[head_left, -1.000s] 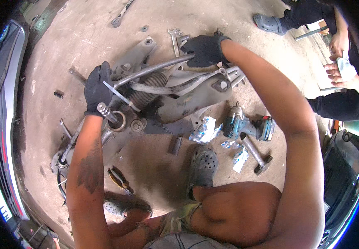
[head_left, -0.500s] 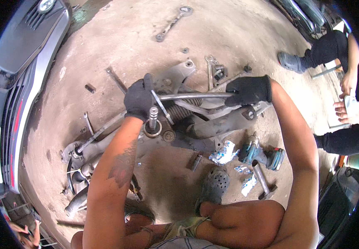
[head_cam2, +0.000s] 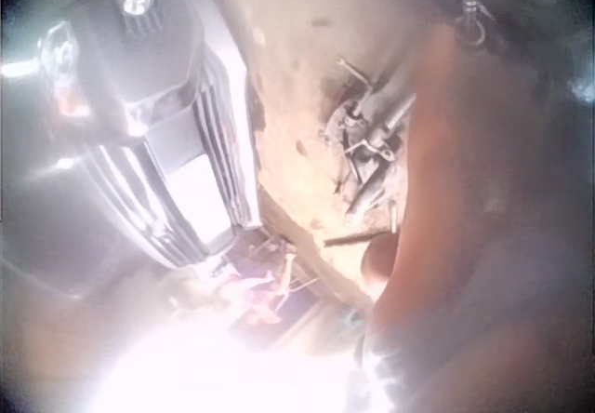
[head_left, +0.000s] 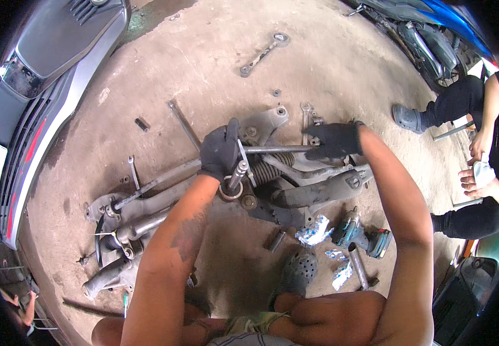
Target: The person uses a cordless impact wrench and a torque wrench to remove and tighten bolts on a car suspension assembly laid on the floor. The person repositions the assembly and switches between tools to work on different fasteners.
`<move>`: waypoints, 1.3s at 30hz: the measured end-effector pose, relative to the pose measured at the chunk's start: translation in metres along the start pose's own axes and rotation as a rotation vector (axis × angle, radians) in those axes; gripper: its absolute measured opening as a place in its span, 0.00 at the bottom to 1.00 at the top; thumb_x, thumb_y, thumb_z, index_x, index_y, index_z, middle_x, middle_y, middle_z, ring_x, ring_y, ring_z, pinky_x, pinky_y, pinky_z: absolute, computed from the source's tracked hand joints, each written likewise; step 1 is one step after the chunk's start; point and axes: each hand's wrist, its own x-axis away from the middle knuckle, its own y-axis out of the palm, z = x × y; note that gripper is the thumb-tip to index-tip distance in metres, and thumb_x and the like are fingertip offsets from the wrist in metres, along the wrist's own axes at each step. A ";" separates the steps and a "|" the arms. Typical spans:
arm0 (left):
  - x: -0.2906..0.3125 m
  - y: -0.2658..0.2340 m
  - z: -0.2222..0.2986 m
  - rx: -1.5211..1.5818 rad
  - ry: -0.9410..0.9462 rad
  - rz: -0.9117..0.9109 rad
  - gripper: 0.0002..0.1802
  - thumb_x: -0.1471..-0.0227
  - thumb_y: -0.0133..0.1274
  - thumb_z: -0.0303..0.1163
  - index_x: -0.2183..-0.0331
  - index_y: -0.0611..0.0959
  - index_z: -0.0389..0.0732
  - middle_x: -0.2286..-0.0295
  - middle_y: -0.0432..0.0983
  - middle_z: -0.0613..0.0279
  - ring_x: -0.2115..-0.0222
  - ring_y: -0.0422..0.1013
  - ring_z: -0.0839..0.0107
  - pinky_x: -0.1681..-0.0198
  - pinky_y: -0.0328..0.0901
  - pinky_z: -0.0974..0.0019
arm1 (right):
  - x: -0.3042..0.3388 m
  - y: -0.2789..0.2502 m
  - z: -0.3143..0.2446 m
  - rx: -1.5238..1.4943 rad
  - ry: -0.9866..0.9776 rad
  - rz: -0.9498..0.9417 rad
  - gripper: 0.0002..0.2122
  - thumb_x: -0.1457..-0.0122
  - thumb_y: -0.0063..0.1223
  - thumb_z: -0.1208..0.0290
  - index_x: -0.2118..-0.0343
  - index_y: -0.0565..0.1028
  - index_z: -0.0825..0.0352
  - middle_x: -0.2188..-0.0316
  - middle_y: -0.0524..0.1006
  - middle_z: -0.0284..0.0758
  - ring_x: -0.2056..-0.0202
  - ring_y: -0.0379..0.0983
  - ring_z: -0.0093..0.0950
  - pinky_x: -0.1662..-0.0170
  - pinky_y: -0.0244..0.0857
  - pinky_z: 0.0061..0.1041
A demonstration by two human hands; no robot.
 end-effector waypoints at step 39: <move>0.001 0.022 -0.001 0.011 0.378 0.038 0.09 0.42 0.53 0.32 0.68 0.84 0.38 0.76 0.78 0.51 0.73 0.75 0.50 0.68 0.68 0.52 | -0.319 -0.006 0.010 -0.142 0.329 0.476 0.37 0.42 0.49 0.66 0.29 0.51 0.57 0.43 0.74 0.47 0.46 0.74 0.44 0.42 0.66 0.40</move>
